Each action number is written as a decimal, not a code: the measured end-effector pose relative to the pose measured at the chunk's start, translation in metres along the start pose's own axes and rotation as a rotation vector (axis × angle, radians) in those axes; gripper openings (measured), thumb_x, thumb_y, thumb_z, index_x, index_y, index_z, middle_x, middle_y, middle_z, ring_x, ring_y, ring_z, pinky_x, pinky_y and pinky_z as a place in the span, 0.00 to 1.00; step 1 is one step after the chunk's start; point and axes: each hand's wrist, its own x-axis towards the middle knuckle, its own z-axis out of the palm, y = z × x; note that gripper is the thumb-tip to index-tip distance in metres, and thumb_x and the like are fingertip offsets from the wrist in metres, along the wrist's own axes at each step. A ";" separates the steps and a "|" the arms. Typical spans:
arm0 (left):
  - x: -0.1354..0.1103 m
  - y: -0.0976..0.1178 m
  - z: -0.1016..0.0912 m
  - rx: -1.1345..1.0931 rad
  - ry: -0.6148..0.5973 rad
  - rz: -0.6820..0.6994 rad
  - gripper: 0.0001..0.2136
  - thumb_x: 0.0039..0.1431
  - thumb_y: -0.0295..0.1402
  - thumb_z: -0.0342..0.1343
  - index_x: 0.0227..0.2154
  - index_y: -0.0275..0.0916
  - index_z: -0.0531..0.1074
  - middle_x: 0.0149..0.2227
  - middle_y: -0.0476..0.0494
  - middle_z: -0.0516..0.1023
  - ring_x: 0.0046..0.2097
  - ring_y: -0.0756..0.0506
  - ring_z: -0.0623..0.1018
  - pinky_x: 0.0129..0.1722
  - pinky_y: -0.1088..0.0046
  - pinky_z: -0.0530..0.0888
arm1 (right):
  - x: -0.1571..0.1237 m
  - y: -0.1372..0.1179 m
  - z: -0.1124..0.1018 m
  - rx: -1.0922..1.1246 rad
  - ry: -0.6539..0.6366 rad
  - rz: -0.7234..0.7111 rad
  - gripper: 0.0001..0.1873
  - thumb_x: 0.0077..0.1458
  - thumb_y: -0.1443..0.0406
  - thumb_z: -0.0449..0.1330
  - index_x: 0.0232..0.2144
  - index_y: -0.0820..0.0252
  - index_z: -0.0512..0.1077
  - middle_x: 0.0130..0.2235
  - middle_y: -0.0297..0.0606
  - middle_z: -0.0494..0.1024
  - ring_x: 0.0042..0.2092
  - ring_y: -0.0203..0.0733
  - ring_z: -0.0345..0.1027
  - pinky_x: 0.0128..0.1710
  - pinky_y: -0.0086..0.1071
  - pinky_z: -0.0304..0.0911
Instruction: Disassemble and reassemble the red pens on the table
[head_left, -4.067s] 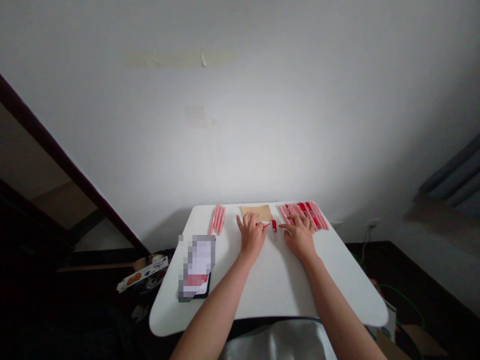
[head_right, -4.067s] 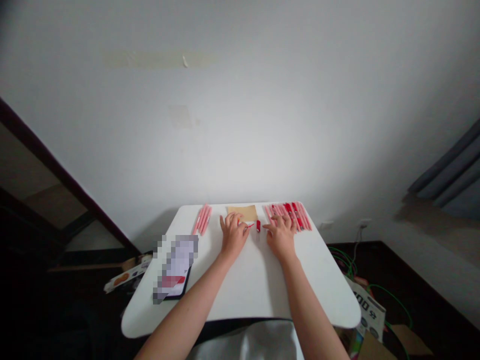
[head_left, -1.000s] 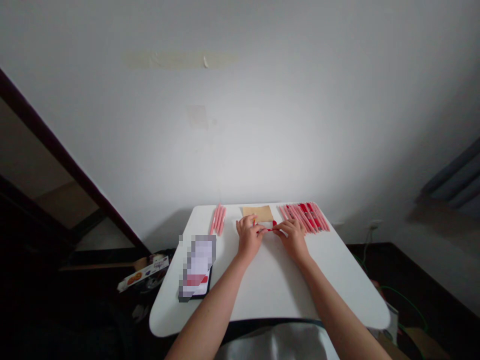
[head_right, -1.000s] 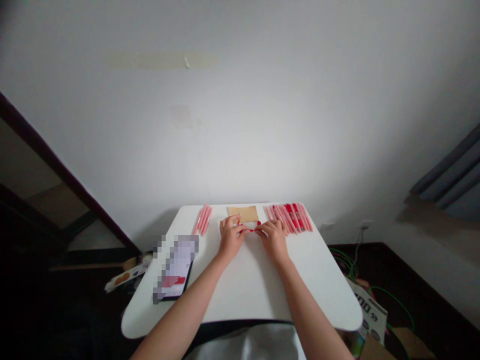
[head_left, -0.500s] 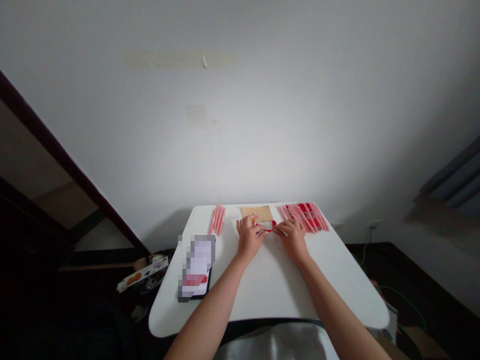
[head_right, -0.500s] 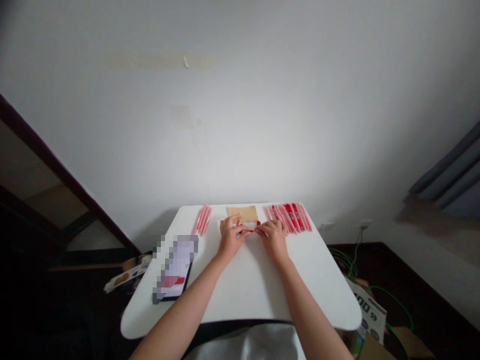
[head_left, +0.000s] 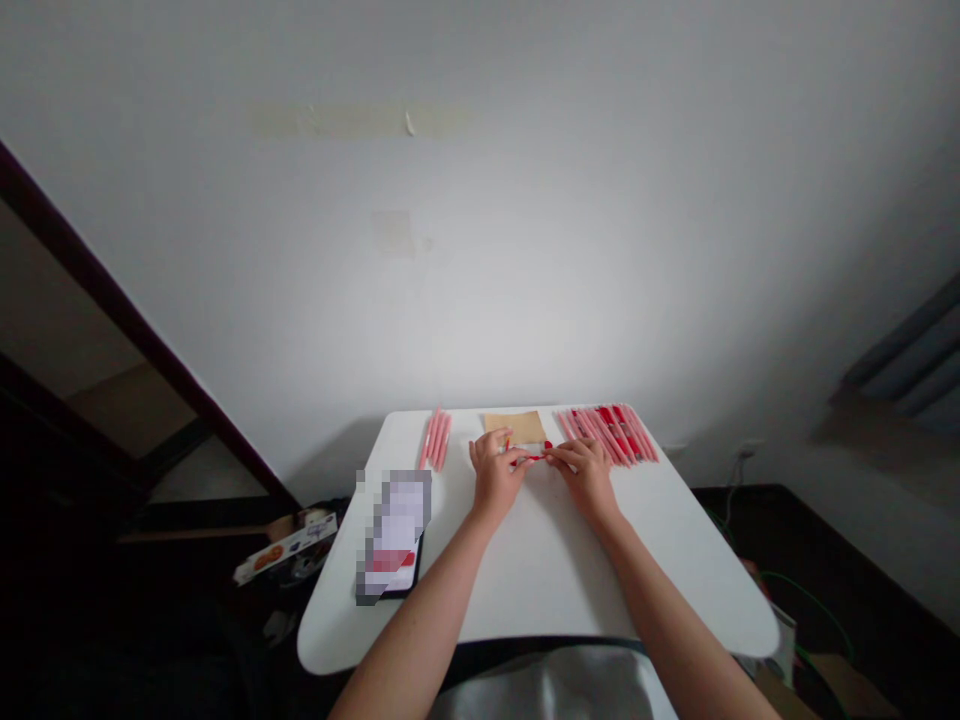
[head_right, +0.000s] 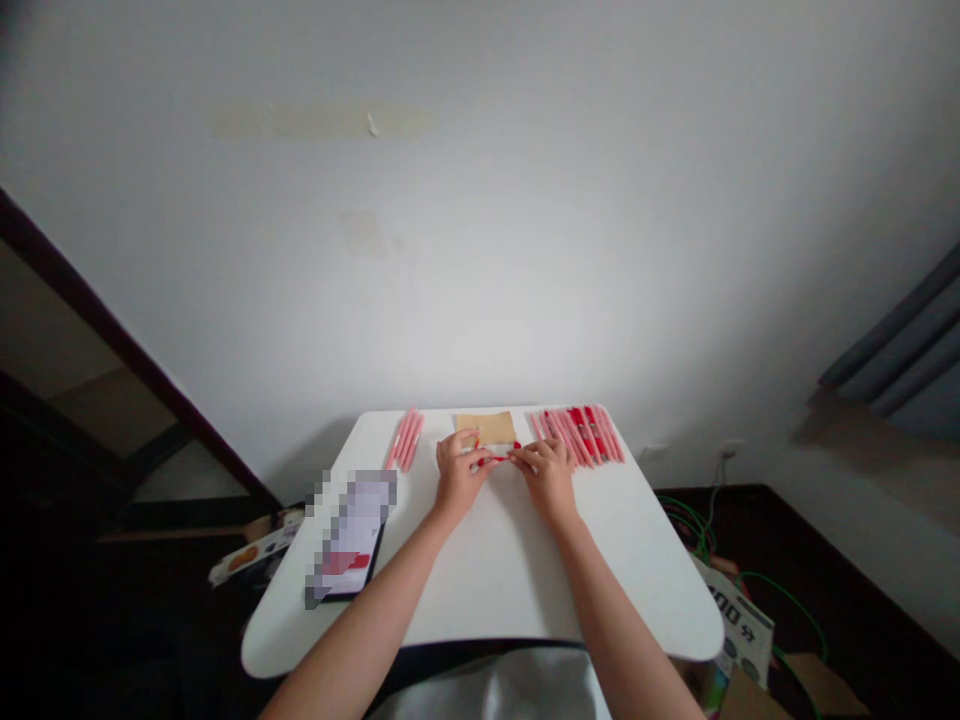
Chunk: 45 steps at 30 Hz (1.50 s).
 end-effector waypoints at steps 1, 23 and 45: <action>0.000 0.000 0.000 -0.003 0.006 0.001 0.05 0.47 0.34 0.65 0.30 0.49 0.79 0.51 0.46 0.72 0.56 0.41 0.67 0.60 0.47 0.57 | 0.000 0.001 0.000 0.000 0.007 -0.005 0.14 0.61 0.54 0.54 0.39 0.44 0.78 0.39 0.37 0.79 0.46 0.48 0.59 0.46 0.42 0.50; 0.002 0.000 -0.004 0.035 0.104 -0.079 0.04 0.51 0.34 0.62 0.32 0.47 0.79 0.49 0.43 0.72 0.54 0.41 0.68 0.57 0.51 0.61 | -0.001 -0.003 -0.003 -0.254 -0.036 -0.064 0.09 0.55 0.64 0.61 0.34 0.43 0.79 0.47 0.39 0.74 0.52 0.52 0.55 0.53 0.51 0.48; 0.003 -0.002 -0.006 0.034 0.128 -0.120 0.04 0.52 0.34 0.61 0.32 0.46 0.78 0.48 0.43 0.72 0.54 0.41 0.68 0.57 0.52 0.60 | 0.001 -0.002 -0.003 -0.132 -0.012 -0.059 0.08 0.59 0.63 0.55 0.35 0.51 0.76 0.39 0.36 0.78 0.48 0.48 0.58 0.54 0.46 0.46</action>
